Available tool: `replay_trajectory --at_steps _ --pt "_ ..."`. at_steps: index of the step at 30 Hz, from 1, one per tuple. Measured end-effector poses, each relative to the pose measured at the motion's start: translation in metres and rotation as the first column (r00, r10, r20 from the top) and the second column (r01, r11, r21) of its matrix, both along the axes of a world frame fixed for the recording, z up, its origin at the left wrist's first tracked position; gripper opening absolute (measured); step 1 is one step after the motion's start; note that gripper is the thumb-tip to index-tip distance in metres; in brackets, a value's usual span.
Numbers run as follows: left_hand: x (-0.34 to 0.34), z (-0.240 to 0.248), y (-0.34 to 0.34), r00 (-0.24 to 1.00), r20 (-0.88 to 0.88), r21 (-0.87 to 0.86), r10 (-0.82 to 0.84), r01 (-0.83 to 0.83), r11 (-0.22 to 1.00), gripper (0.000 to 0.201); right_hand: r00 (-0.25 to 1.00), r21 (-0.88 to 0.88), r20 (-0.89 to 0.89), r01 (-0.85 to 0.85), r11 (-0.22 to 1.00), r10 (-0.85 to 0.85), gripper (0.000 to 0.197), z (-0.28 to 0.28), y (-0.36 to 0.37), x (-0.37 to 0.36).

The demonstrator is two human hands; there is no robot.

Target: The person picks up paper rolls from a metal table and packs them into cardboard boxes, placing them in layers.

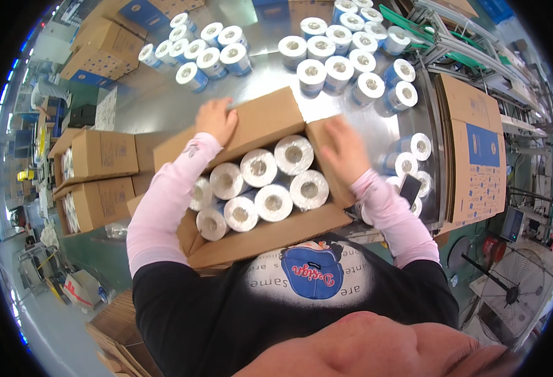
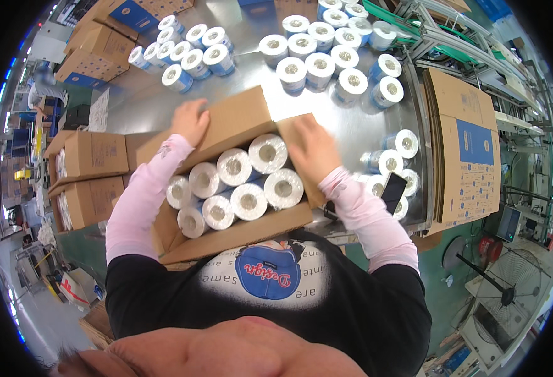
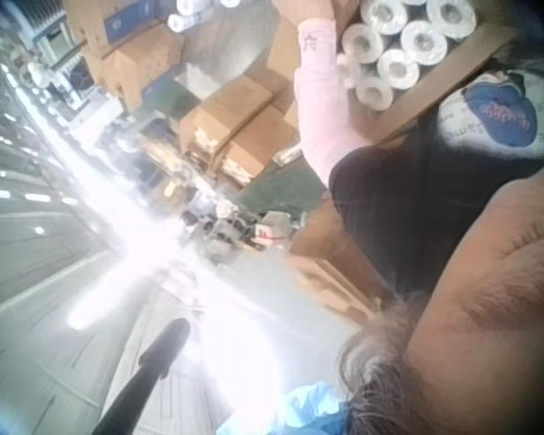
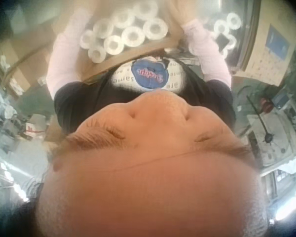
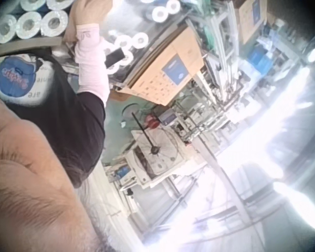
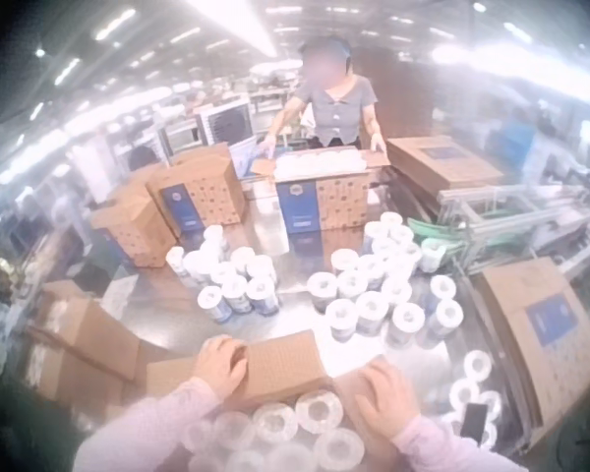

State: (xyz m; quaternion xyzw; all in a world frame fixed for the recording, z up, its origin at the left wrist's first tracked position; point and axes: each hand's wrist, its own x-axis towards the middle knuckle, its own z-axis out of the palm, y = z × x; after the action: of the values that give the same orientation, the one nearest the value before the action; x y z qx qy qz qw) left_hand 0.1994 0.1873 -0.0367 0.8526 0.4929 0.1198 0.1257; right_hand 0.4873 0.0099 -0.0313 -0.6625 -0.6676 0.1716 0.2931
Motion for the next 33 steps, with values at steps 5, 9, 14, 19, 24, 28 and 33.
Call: replay_trajectory --at_steps 5,9,14,19,24,28,33 --pt "0.129 -0.096 0.062 0.908 -0.212 -0.473 -0.361 0.228 0.851 0.047 0.993 -0.134 -0.089 -0.093 0.987 0.082 0.051 -0.074 0.042 0.066" --pt "0.214 -0.124 0.122 0.959 -0.248 -0.107 -0.138 0.114 0.988 0.064 0.826 -0.166 0.563 0.116 0.979 -0.002 0.05 -0.069 0.14 0.16" --pt "0.259 -0.138 0.166 0.888 -0.453 -0.297 -0.081 -0.065 0.953 0.068 0.749 -0.588 0.548 0.028 0.808 0.373 0.046 -0.133 0.212 0.228" --pt "0.253 -0.127 0.173 0.839 -0.528 -0.211 -0.128 0.016 0.977 0.057 0.693 -0.438 0.664 0.056 0.897 0.281 0.035 -0.163 0.223 0.218" --pt "0.222 -0.142 0.159 0.846 -0.532 -0.134 -0.029 -0.051 0.99 0.043 0.793 -0.456 0.603 0.251 0.853 0.089 0.047 -0.163 0.149 0.145" --pt "0.195 -0.101 0.141 0.921 -0.388 -0.285 -0.039 -0.079 0.955 0.043 0.733 -0.277 0.667 0.076 0.958 0.134 0.042 -0.232 0.016 0.091" --pt "0.095 -0.083 0.142 0.865 0.356 -0.504 0.354 -0.142 0.852 0.055 0.922 -0.585 0.383 0.188 0.789 0.064 0.026 -0.189 0.012 0.097"
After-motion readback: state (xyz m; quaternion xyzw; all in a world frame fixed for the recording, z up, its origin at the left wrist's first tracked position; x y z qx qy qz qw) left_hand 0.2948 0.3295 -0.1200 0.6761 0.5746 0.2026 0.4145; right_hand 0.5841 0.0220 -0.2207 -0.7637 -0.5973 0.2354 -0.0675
